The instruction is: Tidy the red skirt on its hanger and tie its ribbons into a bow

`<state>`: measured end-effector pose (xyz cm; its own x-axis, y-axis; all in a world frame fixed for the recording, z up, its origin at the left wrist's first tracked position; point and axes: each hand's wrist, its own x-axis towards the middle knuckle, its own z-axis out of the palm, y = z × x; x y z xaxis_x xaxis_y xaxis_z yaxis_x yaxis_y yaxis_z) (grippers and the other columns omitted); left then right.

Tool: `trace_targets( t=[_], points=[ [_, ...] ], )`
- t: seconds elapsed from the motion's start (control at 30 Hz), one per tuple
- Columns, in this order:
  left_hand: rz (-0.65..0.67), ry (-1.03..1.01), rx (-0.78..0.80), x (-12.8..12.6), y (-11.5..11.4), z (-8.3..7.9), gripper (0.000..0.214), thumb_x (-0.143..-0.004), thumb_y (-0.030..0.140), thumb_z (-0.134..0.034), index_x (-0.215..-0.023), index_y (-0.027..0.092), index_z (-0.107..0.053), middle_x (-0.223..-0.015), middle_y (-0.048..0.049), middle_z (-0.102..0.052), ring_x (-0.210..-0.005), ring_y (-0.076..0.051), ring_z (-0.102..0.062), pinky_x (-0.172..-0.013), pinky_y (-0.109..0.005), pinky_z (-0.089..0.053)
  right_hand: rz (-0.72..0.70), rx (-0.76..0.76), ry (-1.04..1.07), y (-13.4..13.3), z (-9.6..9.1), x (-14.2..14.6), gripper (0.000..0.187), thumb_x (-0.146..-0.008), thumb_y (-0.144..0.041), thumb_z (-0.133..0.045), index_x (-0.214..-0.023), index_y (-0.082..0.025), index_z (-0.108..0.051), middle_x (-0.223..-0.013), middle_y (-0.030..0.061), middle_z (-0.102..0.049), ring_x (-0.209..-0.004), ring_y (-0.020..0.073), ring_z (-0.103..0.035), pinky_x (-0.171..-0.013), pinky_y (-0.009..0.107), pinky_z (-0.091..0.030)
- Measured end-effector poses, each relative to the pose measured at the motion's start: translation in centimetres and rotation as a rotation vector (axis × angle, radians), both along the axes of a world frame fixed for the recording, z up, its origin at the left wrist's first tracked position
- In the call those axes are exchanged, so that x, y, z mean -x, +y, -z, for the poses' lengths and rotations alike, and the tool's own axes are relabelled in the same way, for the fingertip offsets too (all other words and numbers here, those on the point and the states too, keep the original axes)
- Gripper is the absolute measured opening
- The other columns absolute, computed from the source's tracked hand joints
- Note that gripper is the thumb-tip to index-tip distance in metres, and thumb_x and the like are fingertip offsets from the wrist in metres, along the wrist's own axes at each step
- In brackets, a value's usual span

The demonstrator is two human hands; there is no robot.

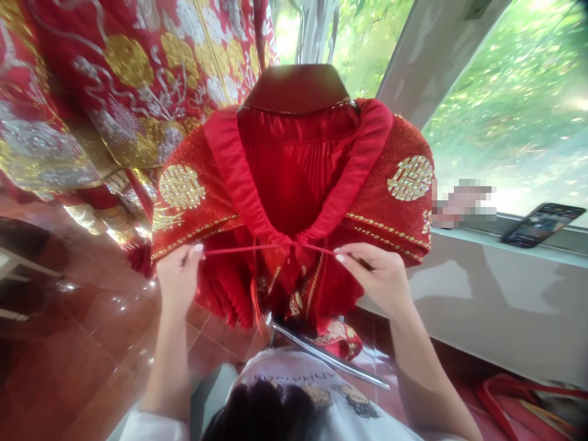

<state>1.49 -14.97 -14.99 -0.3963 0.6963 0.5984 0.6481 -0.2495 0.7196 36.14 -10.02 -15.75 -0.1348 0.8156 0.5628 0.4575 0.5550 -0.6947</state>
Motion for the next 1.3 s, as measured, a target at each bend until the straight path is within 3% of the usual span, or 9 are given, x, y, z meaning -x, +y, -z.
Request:
trace_targets(
  t=[0.17,0.27,0.47,0.67,0.77,0.93,1.03,1.17,1.3],
  points=[
    [-0.128,0.381,-0.111,-3.9,0.5,0.4,0.025,-0.088,0.034,-0.059,-0.071,0.017,-0.064,-0.068,-0.0025,-0.061,-0.063,-0.014,-0.053,-0.064,-0.026,-0.039,-0.038,-0.010,-0.035,0.7,0.2,2.8,0.017,-0.083,-0.030,-0.062,-0.084,-0.016,-0.070,-0.074,0.0040,-0.070,-0.059,0.0111,-0.062,-0.056,0.021,-0.049],
    [-0.069,0.511,-0.214,-7.5,1.7,1.0,0.021,-0.086,0.037,-0.062,-0.090,0.016,-0.067,-0.088,-0.0081,-0.067,-0.083,-0.021,-0.058,-0.079,-0.032,-0.043,-0.084,0.042,0.042,1.8,0.3,5.1,0.022,-0.080,-0.032,-0.065,-0.092,-0.014,-0.068,-0.081,0.0063,-0.071,-0.068,0.0138,-0.066,-0.065,0.024,-0.054],
    [0.055,0.465,-0.062,-11.9,5.2,2.3,0.018,-0.090,0.030,-0.055,-0.094,0.014,-0.063,-0.097,-0.0117,-0.065,-0.092,-0.023,-0.056,-0.084,-0.035,-0.044,0.001,0.044,0.122,3.2,0.1,8.1,0.020,-0.082,-0.033,-0.060,-0.086,-0.014,-0.068,-0.083,0.0073,-0.070,-0.073,0.0158,-0.065,-0.076,0.030,-0.053],
    [0.441,-0.270,0.121,-12.7,5.2,1.6,0.012,-0.093,0.029,-0.046,-0.088,0.019,-0.050,-0.072,0.0008,-0.058,-0.063,-0.012,-0.056,-0.065,-0.024,-0.046,-0.089,0.291,0.576,2.6,-0.2,9.6,0.016,-0.077,-0.029,-0.058,-0.084,-0.016,-0.055,-0.074,0.0014,-0.062,-0.059,0.0091,-0.056,-0.057,0.021,-0.047],
    [0.456,-0.470,0.060,-12.9,4.7,0.8,0.011,-0.090,0.030,-0.053,-0.090,0.019,-0.049,-0.069,0.0043,-0.051,-0.053,-0.006,-0.047,-0.053,-0.018,-0.040,-0.090,0.389,0.813,2.5,-0.5,10.1,0.020,-0.077,-0.031,-0.056,-0.088,-0.018,-0.045,-0.064,-0.0058,-0.048,-0.044,0.0032,-0.036,-0.042,0.016,-0.030],
    [0.243,-0.430,-0.222,-10.4,5.0,-1.3,0.027,-0.076,0.022,-0.070,-0.080,0.020,-0.044,-0.062,0.0084,-0.039,-0.047,-0.003,-0.034,-0.045,-0.014,-0.026,0.076,0.184,0.623,2.9,-1.8,7.5,0.027,-0.077,-0.036,-0.063,-0.085,-0.019,-0.043,-0.065,-0.0049,-0.044,-0.046,0.0029,-0.036,-0.041,0.017,-0.024],
    [0.326,-0.391,-0.203,-8.4,4.9,-2.3,0.028,-0.077,0.024,-0.070,-0.075,0.019,-0.043,-0.056,0.0094,-0.036,-0.043,-0.003,-0.027,-0.043,-0.016,-0.022,0.116,0.081,0.527,2.9,-2.5,5.5,0.024,-0.076,-0.032,-0.062,-0.081,-0.019,-0.043,-0.062,-0.0047,-0.046,-0.043,0.0027,-0.036,-0.041,0.018,-0.023],
    [0.609,-0.211,-0.002,-6.9,3.3,-3.3,0.014,-0.079,0.024,-0.065,-0.071,0.018,-0.054,-0.059,0.0044,-0.048,-0.048,-0.006,-0.039,-0.047,-0.019,-0.031,-0.010,0.232,0.393,2.7,-2.7,4.5,0.022,-0.075,-0.028,-0.062,-0.079,-0.019,-0.043,-0.051,-0.0049,-0.051,-0.043,0.0069,-0.047,-0.045,0.018,-0.032],
    [0.294,0.247,0.055,-7.4,1.9,-3.8,0.007,-0.080,0.017,-0.063,-0.078,0.018,-0.069,-0.073,-0.0004,-0.060,-0.062,-0.010,-0.052,-0.055,-0.022,-0.039,-0.258,0.474,0.228,2.7,-3.2,4.3,0.022,-0.073,-0.025,-0.062,-0.082,-0.018,-0.043,-0.066,0.0028,-0.068,-0.060,0.0120,-0.064,-0.055,0.019,-0.041]
  ],
)
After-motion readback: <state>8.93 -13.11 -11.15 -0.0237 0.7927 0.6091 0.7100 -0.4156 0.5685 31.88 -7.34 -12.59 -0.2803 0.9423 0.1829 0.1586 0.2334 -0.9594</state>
